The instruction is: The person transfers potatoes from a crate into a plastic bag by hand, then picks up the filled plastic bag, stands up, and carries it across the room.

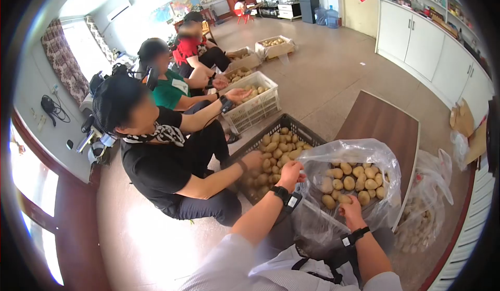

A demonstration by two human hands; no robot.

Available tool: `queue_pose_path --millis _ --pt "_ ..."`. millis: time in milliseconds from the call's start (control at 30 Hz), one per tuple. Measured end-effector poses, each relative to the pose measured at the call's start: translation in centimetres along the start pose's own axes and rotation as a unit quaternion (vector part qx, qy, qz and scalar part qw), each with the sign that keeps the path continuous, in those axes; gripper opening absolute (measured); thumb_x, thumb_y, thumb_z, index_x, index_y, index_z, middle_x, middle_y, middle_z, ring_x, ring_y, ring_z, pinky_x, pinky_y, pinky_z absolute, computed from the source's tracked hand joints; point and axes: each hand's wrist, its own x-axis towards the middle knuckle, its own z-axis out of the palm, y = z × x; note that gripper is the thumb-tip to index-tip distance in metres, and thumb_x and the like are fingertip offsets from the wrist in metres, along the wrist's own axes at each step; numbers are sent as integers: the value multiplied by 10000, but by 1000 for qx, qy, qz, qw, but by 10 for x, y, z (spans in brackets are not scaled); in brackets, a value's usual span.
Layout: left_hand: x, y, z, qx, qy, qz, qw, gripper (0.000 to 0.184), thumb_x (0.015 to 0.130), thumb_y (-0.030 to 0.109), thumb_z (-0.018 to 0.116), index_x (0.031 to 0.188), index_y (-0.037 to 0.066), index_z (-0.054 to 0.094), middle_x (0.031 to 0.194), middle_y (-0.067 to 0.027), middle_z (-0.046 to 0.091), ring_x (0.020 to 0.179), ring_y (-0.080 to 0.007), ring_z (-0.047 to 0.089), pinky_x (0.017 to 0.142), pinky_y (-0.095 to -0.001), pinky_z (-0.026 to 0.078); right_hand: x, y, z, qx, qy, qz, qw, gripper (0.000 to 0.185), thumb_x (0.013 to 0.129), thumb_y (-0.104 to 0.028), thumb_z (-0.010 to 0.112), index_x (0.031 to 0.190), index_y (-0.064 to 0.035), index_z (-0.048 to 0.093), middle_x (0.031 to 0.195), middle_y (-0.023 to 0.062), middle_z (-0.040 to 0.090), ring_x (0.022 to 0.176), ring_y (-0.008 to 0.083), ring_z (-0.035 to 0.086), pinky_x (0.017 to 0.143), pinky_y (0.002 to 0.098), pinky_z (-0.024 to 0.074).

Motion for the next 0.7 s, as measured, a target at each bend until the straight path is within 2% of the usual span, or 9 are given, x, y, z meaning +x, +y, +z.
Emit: queue_pose_path --millis 67,167,200,333,367,533,600,633,700 --pt "-4 0 9 23 -24 -14 999 257 903 227 550 1077 37 547 949 -75 582 643 -203 604 533 -319 494 -11 -12 10 19 -26 9 999 418 808 -37 621 1213 -53 518 818 71 602 578 150 567 479 275 422" --pt "-12 -2 18 82 -73 -40 993 301 910 280 554 1096 42 545 955 -79 590 619 -186 602 499 -304 482 -22 -36 28 5 -95 26 995 248 916 -268 572 1060 -66 575 804 52 628 567 135 576 479 261 419" --pt "-16 -1 24 121 -104 -52 986 332 911 307 562 1118 48 541 973 -79 594 616 -183 602 497 -300 478 -21 -41 33 4 -95 23 995 248 916 -268 572 1060 -66 575 804 52 628 567 135 576 479 261 419" --pt "-38 -7 44 163 -169 -82 969 423 912 406 559 1173 74 552 1019 -74 613 620 -165 613 506 -279 479 -24 -53 49 4 -117 7 993 323 944 -376 573 980 -56 602 697 44 605 539 132 547 471 253 400" --pt "-44 -8 47 181 -197 -74 961 420 925 439 540 1167 97 565 960 -60 631 618 -157 616 503 -264 475 -16 -48 51 -17 -141 -9 990 341 952 -398 558 945 -61 606 688 41 601 535 132 540 469 253 394" --pt "-58 -9 56 103 -257 -137 951 356 958 391 521 1117 82 595 891 -57 637 631 -174 622 530 -284 472 -14 -49 56 -22 -135 -19 990 485 963 -475 511 873 -15 635 659 71 589 526 149 532 471 305 381" --pt "-52 -11 52 87 -278 -139 947 329 961 368 525 1114 85 593 871 -56 641 621 -173 621 528 -285 476 -7 -42 51 -160 -89 -150 972 547 971 -488 468 887 30 623 700 157 628 542 259 582 503 383 413" --pt "-51 -12 50 74 -276 -141 948 300 962 345 532 1104 86 589 877 -58 643 619 -170 619 530 -286 482 -3 -40 48 -159 -89 -150 972 547 971 -488 468 887 30 623 700 157 628 542 259 582 503 383 413" --pt "-49 -14 48 61 -276 -145 948 271 962 321 538 1093 88 585 883 -61 644 617 -167 617 531 -288 487 0 -37 44 -274 -45 -220 935 563 970 -477 448 904 60 606 772 243 646 640 374 617 592 461 445"
